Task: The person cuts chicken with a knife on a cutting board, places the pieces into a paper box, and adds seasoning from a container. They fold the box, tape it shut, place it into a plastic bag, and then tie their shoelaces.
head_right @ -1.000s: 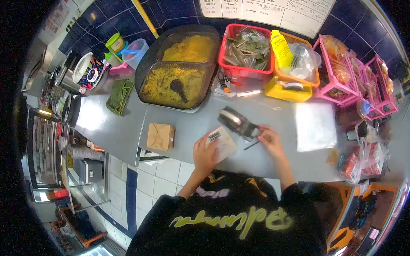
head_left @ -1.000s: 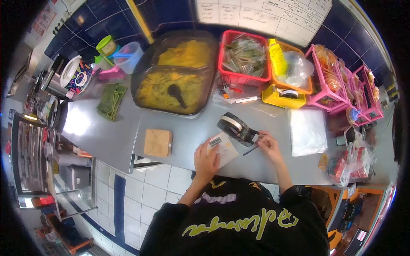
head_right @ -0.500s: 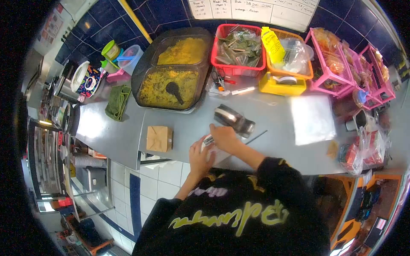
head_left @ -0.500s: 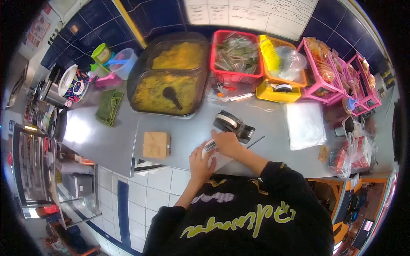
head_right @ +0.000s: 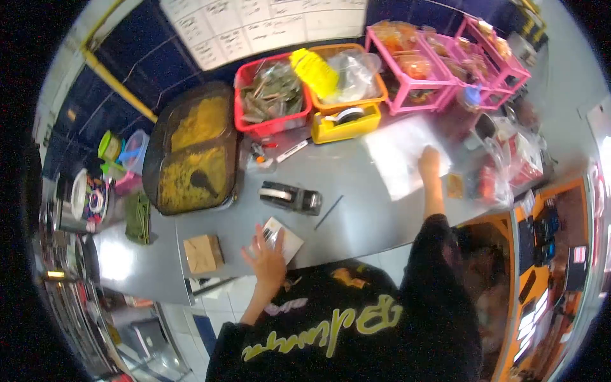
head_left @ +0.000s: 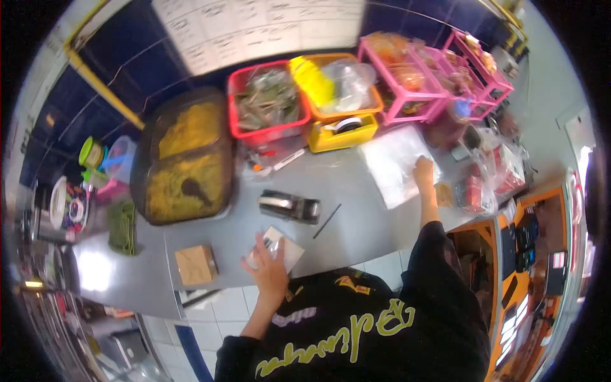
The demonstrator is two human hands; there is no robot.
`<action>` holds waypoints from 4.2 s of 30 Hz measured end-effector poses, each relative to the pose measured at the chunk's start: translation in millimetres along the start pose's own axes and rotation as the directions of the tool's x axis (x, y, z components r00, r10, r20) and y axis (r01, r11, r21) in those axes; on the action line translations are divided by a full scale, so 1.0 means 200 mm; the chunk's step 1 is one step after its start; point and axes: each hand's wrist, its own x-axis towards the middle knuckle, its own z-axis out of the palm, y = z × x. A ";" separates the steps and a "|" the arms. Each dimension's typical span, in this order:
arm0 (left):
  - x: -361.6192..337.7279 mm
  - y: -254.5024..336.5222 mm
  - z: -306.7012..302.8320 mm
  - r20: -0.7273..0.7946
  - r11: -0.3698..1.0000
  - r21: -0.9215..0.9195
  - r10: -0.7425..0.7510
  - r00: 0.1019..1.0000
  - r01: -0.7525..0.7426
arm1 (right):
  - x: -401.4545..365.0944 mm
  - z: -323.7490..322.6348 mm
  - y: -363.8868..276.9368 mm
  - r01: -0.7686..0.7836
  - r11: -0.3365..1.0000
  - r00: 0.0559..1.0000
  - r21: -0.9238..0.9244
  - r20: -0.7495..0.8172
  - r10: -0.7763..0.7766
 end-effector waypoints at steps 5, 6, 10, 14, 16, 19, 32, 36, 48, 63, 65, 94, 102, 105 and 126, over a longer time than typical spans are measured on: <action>0.11 0.10 -0.27 0.044 0.970 -0.223 0.105 0.993 -0.093 | -0.16 -0.22 -0.08 -0.179 0.983 0.937 -0.043 0.297 0.184; 0.13 0.14 -0.29 0.043 0.945 -0.312 0.123 0.992 -0.104 | -0.18 -0.22 -0.10 -0.216 0.975 0.931 -0.047 0.292 0.220; 0.22 0.26 -0.25 -0.019 0.866 -0.411 0.304 0.952 -0.284 | -0.22 -0.16 -0.13 -0.212 0.972 0.977 0.103 0.009 0.212; 0.28 0.32 -0.24 -0.069 0.786 -0.484 0.405 0.912 -0.386 | -0.27 -0.27 -0.18 -0.307 0.896 0.931 0.321 0.297 0.213; 0.30 0.35 -0.21 -0.071 0.767 -0.494 0.435 0.897 -0.411 | -0.32 -0.32 -0.28 -0.367 0.870 0.897 0.330 0.374 0.236; 0.37 0.43 -0.18 -0.111 0.640 -0.589 0.540 0.834 -0.493 | -0.44 -0.36 -0.47 -0.285 0.900 0.942 0.331 0.270 0.199; 0.87 1.13 0.02 -0.192 0.471 -0.612 0.691 0.696 -0.636 | -0.50 -0.37 -0.62 -0.202 0.901 0.933 0.383 -0.205 0.296; 0.93 1.11 0.21 -0.168 0.398 -0.727 0.687 0.707 -0.559 | -0.39 -0.95 -0.87 -0.300 0.648 0.921 0.700 0.034 0.389; 0.66 0.84 -0.46 -0.370 -0.367 -0.891 0.928 0.041 0.268 | -0.94 -1.80 -0.55 -0.227 -0.293 0.899 0.929 0.315 0.305; 0.18 2.19 -0.92 0.452 -0.187 -0.608 0.718 0.529 0.772 | -1.26 -1.96 1.35 -0.501 0.471 0.866 0.726 0.429 0.259; 0.13 2.37 -0.93 0.432 -0.239 -0.641 0.673 0.601 0.729 | -1.28 -1.95 1.56 -0.407 0.534 0.911 0.741 0.283 0.300; -0.12 2.71 -1.02 0.393 -0.182 -0.882 0.227 0.891 0.435 | -1.27 -1.76 2.53 -0.018 0.010 0.540 1.000 0.001 0.842; -0.31 2.59 -0.93 0.160 0.260 -0.960 0.197 0.967 0.106 | -1.11 -1.50 1.07 -0.544 -0.098 0.801 0.833 0.481 -0.358; -0.35 2.15 -0.79 0.003 0.277 -0.961 0.005 1.000 0.001 | -1.09 -1.50 0.90 -0.632 -0.656 0.757 0.412 0.508 -0.410; -1.68 0.76 -1.16 -0.202 0.666 -0.713 -0.495 0.845 0.220 | -1.69 -1.69 -0.83 -0.319 -0.066 -0.147 0.945 -0.118 -0.982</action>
